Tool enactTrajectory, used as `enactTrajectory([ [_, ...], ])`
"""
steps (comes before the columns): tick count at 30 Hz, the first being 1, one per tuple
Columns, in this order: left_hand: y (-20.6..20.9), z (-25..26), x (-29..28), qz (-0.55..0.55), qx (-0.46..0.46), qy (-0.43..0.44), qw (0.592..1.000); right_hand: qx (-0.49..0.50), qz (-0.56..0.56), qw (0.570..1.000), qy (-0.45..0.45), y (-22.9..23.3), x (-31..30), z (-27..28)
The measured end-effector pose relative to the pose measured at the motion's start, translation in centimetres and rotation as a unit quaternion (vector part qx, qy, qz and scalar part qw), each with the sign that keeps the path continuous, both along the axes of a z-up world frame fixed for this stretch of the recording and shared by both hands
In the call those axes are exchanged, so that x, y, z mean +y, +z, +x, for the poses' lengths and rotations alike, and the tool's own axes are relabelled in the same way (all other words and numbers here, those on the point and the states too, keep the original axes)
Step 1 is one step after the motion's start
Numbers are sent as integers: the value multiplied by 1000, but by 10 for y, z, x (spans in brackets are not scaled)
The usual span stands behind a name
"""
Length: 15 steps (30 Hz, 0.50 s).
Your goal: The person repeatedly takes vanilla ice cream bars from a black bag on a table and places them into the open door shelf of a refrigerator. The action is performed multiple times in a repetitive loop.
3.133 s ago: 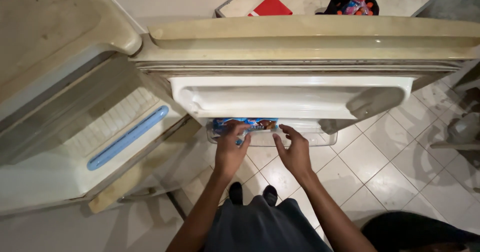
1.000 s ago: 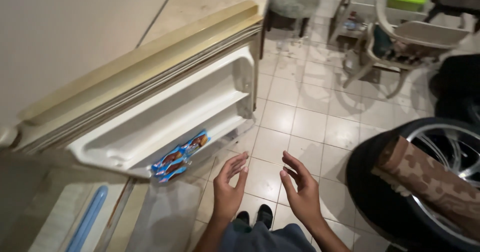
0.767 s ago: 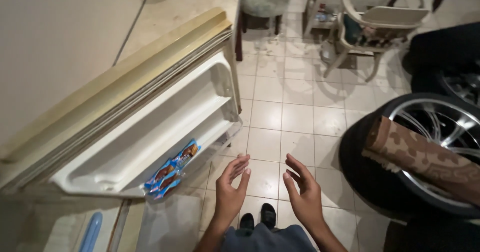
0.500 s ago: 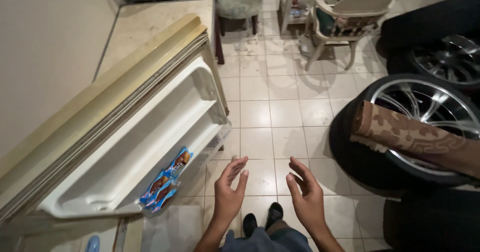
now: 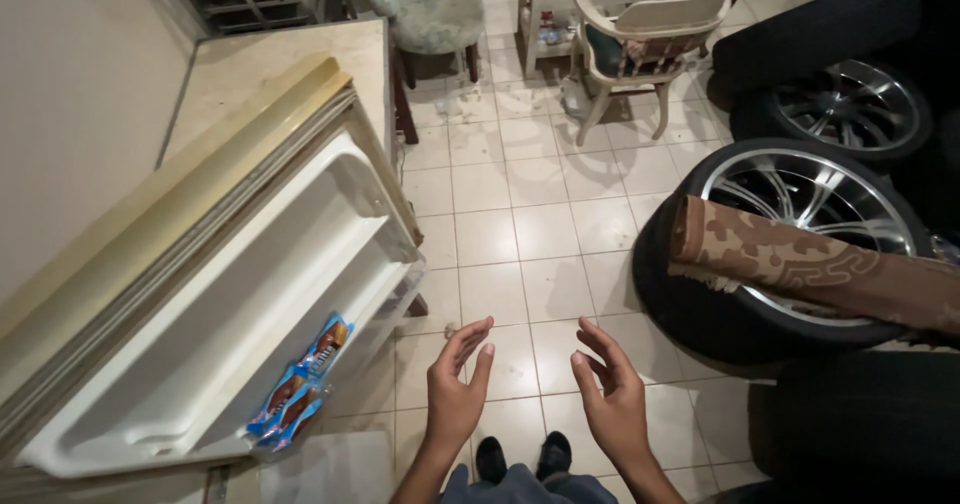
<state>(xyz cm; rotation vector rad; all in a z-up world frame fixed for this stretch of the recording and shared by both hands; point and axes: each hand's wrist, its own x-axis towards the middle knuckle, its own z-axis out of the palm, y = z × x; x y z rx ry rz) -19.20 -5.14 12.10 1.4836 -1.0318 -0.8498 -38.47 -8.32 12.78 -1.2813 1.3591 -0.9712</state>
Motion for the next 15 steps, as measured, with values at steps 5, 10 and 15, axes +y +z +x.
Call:
enactTrajectory([
  [5,-2,-24,-11,8,16,3,1000,-2,7,1000,4,-1,-10,-23],
  [10,1,-50,-23,26,27,12,999,-8,-2,1000,17,-3,-27,-46],
  [15,-9,-67,-37,15,30,21,999,0,-8,999,47,-6,-51,-57],
])
